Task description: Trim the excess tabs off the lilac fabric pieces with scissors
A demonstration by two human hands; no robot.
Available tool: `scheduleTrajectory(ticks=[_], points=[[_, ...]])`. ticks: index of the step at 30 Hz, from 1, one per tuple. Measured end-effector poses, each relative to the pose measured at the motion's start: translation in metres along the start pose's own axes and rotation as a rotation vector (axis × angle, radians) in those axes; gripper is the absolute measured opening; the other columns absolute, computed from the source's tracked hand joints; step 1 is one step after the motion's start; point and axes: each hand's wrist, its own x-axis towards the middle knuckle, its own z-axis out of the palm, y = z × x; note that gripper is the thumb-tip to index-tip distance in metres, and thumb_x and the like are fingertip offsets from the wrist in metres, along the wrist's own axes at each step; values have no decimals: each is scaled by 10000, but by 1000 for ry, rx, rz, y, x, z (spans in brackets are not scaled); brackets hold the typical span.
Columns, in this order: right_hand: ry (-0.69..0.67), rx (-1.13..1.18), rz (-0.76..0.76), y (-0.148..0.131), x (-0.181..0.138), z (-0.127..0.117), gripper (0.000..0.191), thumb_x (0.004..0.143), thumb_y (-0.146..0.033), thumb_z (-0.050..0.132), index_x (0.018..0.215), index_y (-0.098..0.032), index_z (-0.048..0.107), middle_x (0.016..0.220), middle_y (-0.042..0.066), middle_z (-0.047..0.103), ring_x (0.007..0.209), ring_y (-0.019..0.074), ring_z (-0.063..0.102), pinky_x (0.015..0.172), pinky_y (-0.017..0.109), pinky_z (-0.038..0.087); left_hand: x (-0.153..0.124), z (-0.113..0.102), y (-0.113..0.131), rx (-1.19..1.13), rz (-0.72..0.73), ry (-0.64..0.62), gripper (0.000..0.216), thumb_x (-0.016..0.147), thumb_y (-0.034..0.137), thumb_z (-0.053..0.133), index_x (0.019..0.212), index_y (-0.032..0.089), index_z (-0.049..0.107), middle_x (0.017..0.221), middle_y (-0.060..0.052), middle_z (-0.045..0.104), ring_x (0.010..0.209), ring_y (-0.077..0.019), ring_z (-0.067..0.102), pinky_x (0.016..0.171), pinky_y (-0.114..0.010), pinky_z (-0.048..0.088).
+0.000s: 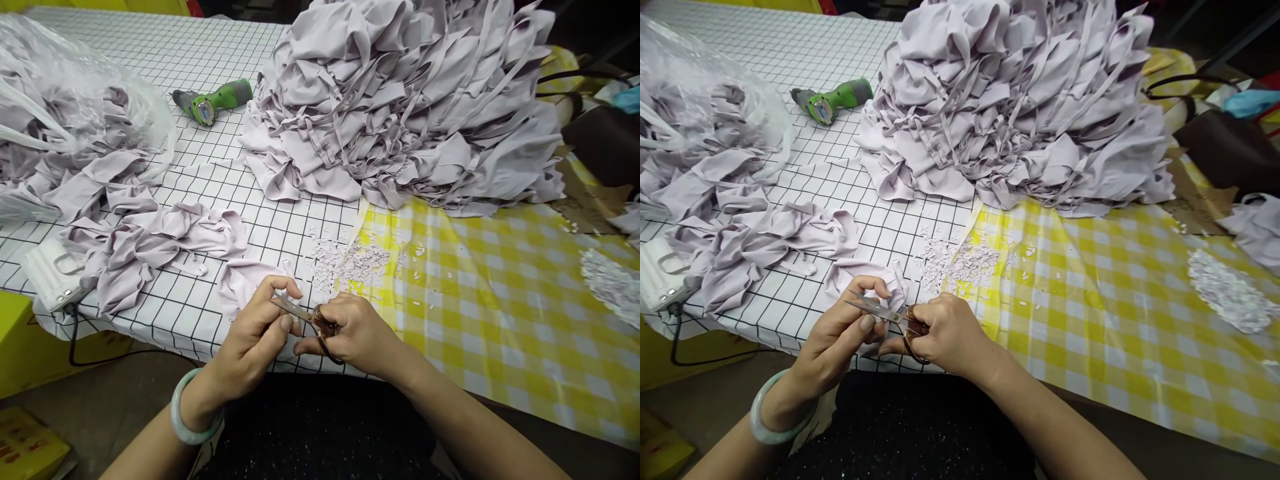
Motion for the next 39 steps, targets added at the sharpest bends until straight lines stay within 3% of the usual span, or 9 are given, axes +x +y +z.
scheduleTrajectory(ticks=[5, 10, 15, 20, 23, 27, 31, 34, 39], points=[[234, -205, 240, 29, -15, -70, 523, 853, -716, 570, 735, -212, 652, 710, 72, 658, 648, 198, 598, 613, 351, 478, -19, -60, 10, 134, -137, 68, 303, 1025, 236, 421, 781, 201, 597, 1004, -59, 556, 820, -166, 578, 603, -262, 491], [405, -845, 377, 42, -15, -127, 620, 672, -802, 659, 878, -218, 630, 909, 161, 672, 1016, 446, 591, 877, 674, 430, -51, -104, -19, 876, -237, 204, 342, 865, 516, 664, 994, 200, 649, 1295, -137, 552, 1193, -386, 517, 947, -536, 497], [96, -165, 37, 6, 22, -11, 560, 764, -387, 777, 1246, -214, 549, 1228, 132, 639, 1099, 312, 616, 903, 458, 544, -60, -61, -71, 936, -147, 156, 476, 894, 350, 621, 1348, 228, 548, 1351, -176, 549, 1190, -387, 555, 947, -559, 531], [115, 53, -197, -9, 67, 80, 341, 623, -11, 579, 879, -226, 511, 888, 17, 617, 800, 186, 587, 708, 300, 513, -31, -54, -51, 436, -73, 238, 215, 950, 193, 479, 1127, 243, 590, 959, -64, 629, 882, -220, 670, 777, -330, 597], [310, 174, -243, -27, 106, 32, 232, 672, -51, 553, 794, -228, 467, 778, -18, 559, 700, 148, 535, 634, 262, 466, 41, -67, -6, 241, -50, 271, 109, 948, 220, 526, 1048, 242, 563, 875, -26, 618, 779, -186, 648, 714, -308, 583], [696, 48, -242, -65, 164, -113, 145, 797, -184, 614, 878, -221, 499, 812, 7, 599, 736, 162, 578, 702, 305, 501, 186, -68, 51, 156, 210, 523, 224, 877, 200, 655, 1041, 211, 502, 1010, -61, 617, 928, -199, 639, 821, -335, 553], [1136, -226, -178, -54, 196, -201, 321, 777, -221, 699, 1016, -196, 487, 1191, 142, 576, 1177, 266, 509, 1048, 458, 388, 248, -65, 22, 347, 115, 632, 329, 886, 258, 672, 1165, 192, 510, 1266, -140, 586, 1206, -265, 570, 1012, -422, 481], [1034, -174, -155, -14, 189, -167, 370, 813, -359, 698, 1069, -192, 489, 1211, 160, 586, 1092, 272, 548, 1014, 492, 404, 201, -77, -34, 475, -21, 661, 209, 775, 133, 702, 949, 195, 605, 1166, -117, 641, 1196, -327, 563, 1099, -547, 367], [272, 39, -132, 24, 191, -17, 210, 768, -211, 671, 946, -218, 558, 952, 50, 685, 853, 193, 624, 778, 330, 511, 87, -127, -78, 658, -175, 834, 179, 766, 51, 503, 851, 186, 583, 1037, -121, 607, 1097, -316, 555, 1026, -515, 401]])
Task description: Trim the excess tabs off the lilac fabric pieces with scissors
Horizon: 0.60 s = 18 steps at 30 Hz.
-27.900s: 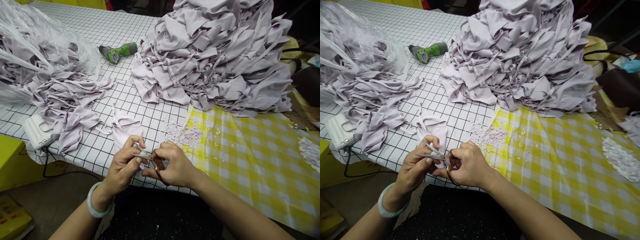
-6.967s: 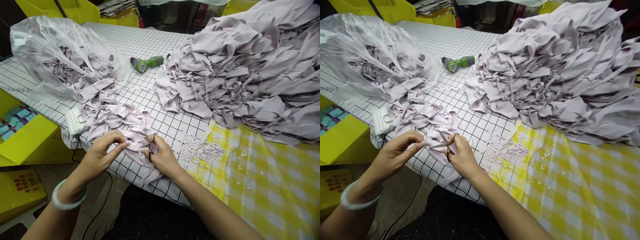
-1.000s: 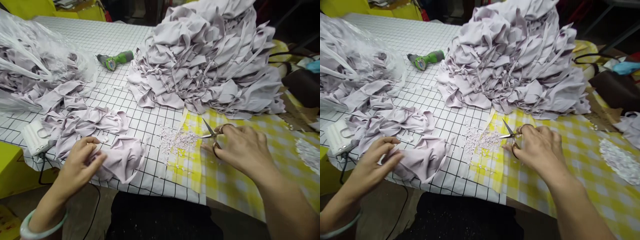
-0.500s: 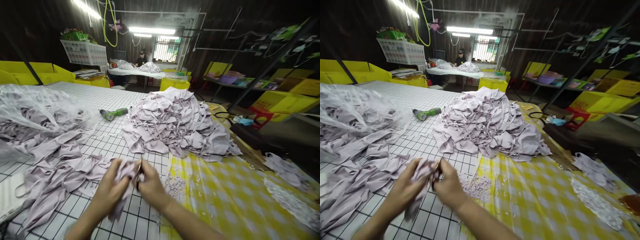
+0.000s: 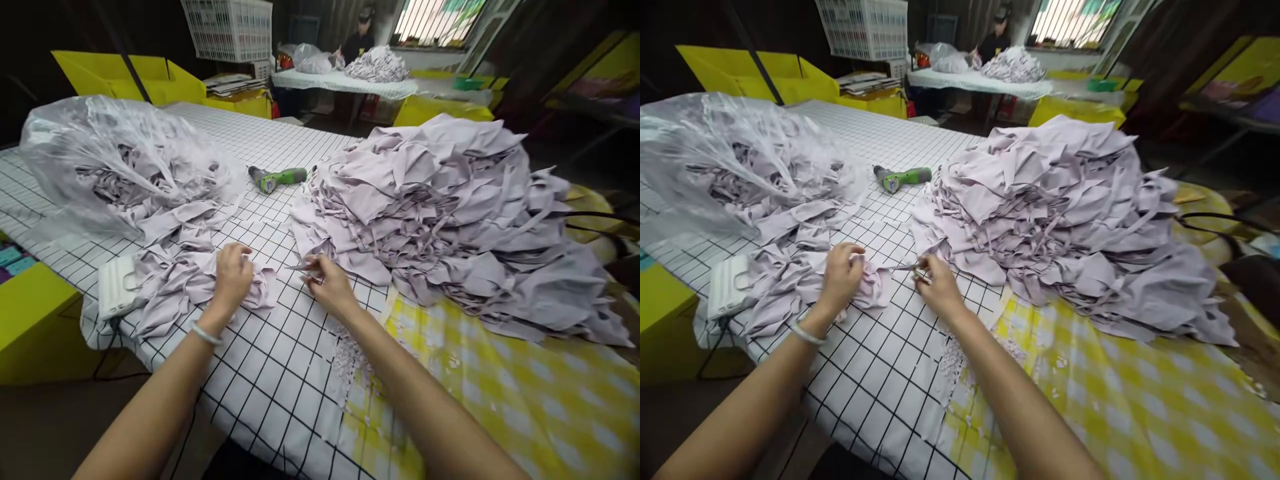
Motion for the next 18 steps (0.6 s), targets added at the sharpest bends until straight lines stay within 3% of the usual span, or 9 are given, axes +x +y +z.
scheduleTrajectory(ticks=[3, 5, 9, 13, 18], points=[[-70, 33, 26, -1, 17, 62, 209, 713, -114, 645, 853, -227, 539, 942, 35, 679, 952, 207, 592, 872, 346, 477, -17, -30, -23, 63, -3, 39, 156, 777, 78, 469, 826, 201, 552, 922, -76, 577, 938, -261, 571, 884, -418, 472], [-90, 46, 58, -5, 31, 74, 187, 697, -101, 622, 769, -229, 506, 813, 15, 640, 896, 208, 571, 854, 351, 463, -31, -41, -28, 76, 11, 21, 138, 784, 93, 467, 802, 207, 542, 863, -50, 569, 840, -226, 575, 786, -362, 490], [-108, 100, 97, -18, 13, 49, 126, 736, -166, 575, 777, -229, 474, 752, -22, 565, 720, 153, 529, 717, 289, 454, -54, -55, -34, 97, 42, 30, 135, 800, 109, 475, 846, 205, 558, 905, -57, 588, 887, -225, 583, 819, -360, 496], [-174, 203, 167, -35, -60, 20, 150, 778, -274, 603, 797, -227, 462, 801, -10, 553, 728, 146, 529, 686, 275, 461, -57, -64, -36, 109, 63, 67, 182, 809, 97, 464, 922, 200, 562, 958, -74, 586, 944, -241, 574, 850, -377, 495], [-269, 433, 355, -52, -142, 25, 232, 764, -291, 679, 788, -228, 458, 804, -9, 520, 745, 143, 543, 692, 267, 484, -62, -63, -27, 113, 113, -14, 179, 822, 93, 475, 929, 202, 569, 984, -73, 598, 920, -227, 573, 854, -362, 492]])
